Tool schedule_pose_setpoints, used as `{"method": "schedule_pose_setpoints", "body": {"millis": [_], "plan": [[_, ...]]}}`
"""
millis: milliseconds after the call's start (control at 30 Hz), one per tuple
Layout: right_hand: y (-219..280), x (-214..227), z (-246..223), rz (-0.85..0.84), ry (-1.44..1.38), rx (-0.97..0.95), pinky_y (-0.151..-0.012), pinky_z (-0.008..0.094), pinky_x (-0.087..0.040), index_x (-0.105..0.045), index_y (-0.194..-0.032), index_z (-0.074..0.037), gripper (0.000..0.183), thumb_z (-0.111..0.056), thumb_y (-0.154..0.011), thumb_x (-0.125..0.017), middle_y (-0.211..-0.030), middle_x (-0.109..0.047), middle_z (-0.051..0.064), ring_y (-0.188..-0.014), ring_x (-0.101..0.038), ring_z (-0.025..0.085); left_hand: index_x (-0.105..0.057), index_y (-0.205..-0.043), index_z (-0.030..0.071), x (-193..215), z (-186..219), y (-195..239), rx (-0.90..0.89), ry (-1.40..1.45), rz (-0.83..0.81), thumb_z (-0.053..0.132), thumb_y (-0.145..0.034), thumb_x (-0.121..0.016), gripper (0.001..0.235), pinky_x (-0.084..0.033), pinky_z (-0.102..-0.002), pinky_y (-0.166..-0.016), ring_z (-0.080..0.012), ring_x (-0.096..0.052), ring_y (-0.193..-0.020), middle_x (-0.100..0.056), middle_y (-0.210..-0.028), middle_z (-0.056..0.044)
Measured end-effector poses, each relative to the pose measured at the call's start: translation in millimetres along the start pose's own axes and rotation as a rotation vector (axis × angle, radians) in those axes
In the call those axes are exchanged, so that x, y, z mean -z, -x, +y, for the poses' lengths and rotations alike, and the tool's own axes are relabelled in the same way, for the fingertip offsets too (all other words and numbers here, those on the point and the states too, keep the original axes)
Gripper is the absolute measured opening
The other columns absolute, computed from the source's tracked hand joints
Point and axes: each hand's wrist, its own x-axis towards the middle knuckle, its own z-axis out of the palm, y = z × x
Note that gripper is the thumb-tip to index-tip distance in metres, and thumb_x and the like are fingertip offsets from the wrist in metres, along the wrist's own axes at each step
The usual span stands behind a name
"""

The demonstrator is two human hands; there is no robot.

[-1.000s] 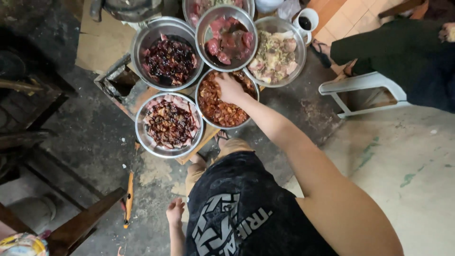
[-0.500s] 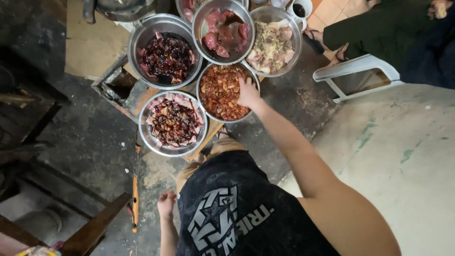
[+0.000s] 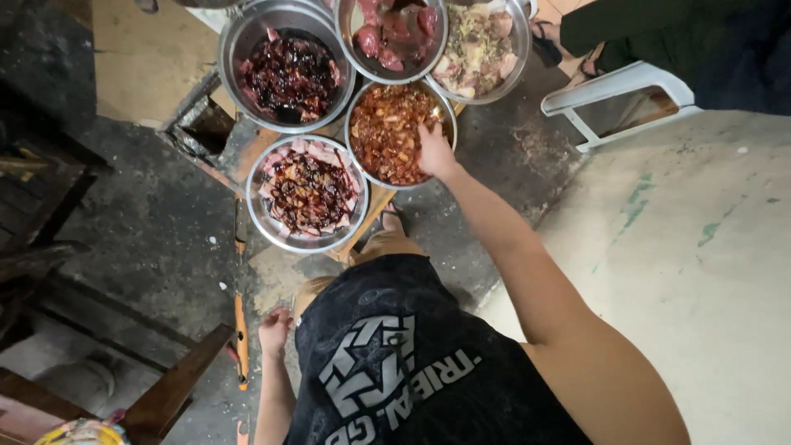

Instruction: The person mixes raw meat with a dark marinade in several metal bowls using their bare hands. They move between different bowls on a low wooden table, thoroughly coating the meat pieces with the sauce.

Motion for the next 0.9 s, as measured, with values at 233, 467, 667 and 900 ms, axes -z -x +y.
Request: {"method": "schedule_pose_setpoints", "body": {"millis": [233, 467, 667, 900], "plan": [[19, 64, -26, 0.045, -0.860, -0.038, -0.097, 0.054, -0.053, -0.035, -0.147, 0.003, 0.080, -0.006, -0.083, -0.083, -0.142, -0.054, 0.028, -0.124, -0.059, 0.043, -0.073, -0.107, 0.000, 5, -10, -8, -0.046, 0.039, 0.005, 0.025, -0.091, -0.076, 0.030, -0.055, -0.031, -0.068, -0.0279, -0.071, -0.085, -0.070, -0.098, -0.020], [31, -6, -23, 0.032, -0.085, 0.001, -0.097, 0.061, -0.056, -0.041, -0.147, -0.010, 0.059, -0.008, -0.091, -0.059, -0.143, -0.036, 0.033, -0.108, -0.065, 0.056, -0.072, -0.112, -0.006, -4, -14, 13, 0.006, 0.031, 0.005, 0.027, -0.092, -0.079, 0.039, -0.056, -0.039, -0.072, -0.0334, -0.071, -0.090, -0.071, -0.103, -0.026], [4, 1, -20, 0.124, -0.494, 0.055, -0.097, 0.046, -0.056, -0.063, -0.128, -0.018, 0.057, -0.029, -0.076, -0.084, -0.117, -0.072, 0.013, -0.113, -0.069, 0.035, -0.075, -0.108, -0.003, -20, -28, 7, 0.003, 0.054, 0.039, 0.023, -0.089, -0.075, 0.032, -0.058, -0.040, -0.072, -0.0339, -0.072, -0.088, -0.072, -0.100, -0.026], [19, 11, -59, -0.009, 0.222, 0.320, -0.104, 0.064, -0.050, -0.056, -0.135, -0.002, 0.071, -0.023, -0.076, -0.091, -0.152, -0.023, 0.037, -0.135, -0.040, 0.062, -0.075, -0.106, 0.001, -49, -34, 17, 0.016, 0.104, 0.080, 0.025, -0.089, -0.077, 0.029, -0.058, -0.038, -0.074, -0.0327, -0.072, -0.088, -0.072, -0.100, -0.024]]}}
